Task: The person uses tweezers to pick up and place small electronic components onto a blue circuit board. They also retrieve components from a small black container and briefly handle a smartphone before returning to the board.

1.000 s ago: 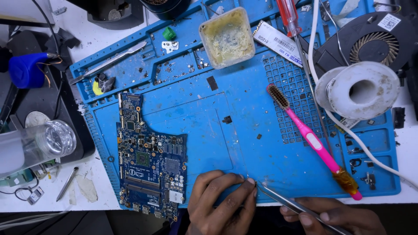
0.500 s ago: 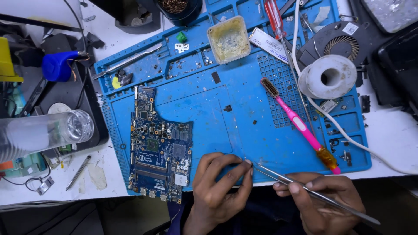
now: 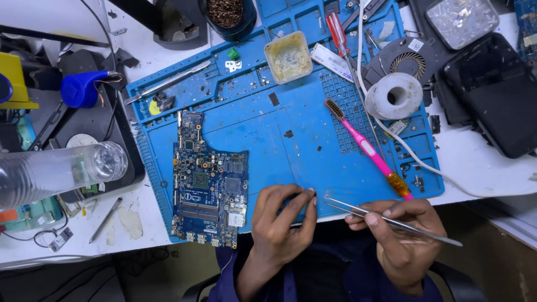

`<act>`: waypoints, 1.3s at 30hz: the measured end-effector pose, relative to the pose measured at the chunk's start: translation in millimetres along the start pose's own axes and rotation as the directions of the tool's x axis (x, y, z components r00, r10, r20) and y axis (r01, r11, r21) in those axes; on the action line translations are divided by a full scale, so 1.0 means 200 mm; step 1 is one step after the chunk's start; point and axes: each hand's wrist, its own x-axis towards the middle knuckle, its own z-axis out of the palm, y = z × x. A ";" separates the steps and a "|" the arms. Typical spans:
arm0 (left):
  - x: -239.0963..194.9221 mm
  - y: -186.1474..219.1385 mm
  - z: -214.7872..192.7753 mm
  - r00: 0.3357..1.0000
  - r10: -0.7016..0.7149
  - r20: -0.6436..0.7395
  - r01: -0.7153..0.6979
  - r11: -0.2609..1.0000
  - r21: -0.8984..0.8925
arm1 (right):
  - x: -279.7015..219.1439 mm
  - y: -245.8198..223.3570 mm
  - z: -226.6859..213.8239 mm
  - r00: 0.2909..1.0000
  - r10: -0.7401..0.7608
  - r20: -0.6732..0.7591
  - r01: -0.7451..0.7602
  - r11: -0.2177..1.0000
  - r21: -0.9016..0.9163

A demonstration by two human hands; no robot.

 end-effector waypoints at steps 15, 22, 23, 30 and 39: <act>0.06 0.06 -0.07 0.998 -0.044 0.048 0.044 0.999 0.020 | 0.23 -0.11 0.32 0.983 -0.109 0.147 0.108 0.994 0.013; 0.07 0.07 -0.05 0.988 -0.027 0.151 0.012 0.995 0.102 | 0.24 -0.10 0.30 0.986 -0.111 0.127 0.114 0.993 -0.011; 0.09 0.08 -0.06 0.987 -0.037 0.156 0.022 0.995 0.101 | 0.24 -0.11 0.30 0.987 -0.100 0.129 0.103 0.995 -0.016; 0.14 0.08 -0.10 0.986 -0.009 0.166 -0.015 0.990 0.142 | 0.25 -0.08 0.36 0.988 -0.137 0.073 0.141 0.988 -0.061; 0.13 0.03 -0.16 0.970 -0.137 0.201 0.173 0.969 -0.175 | 0.26 -0.03 0.39 0.983 -0.183 0.020 0.184 0.981 -0.067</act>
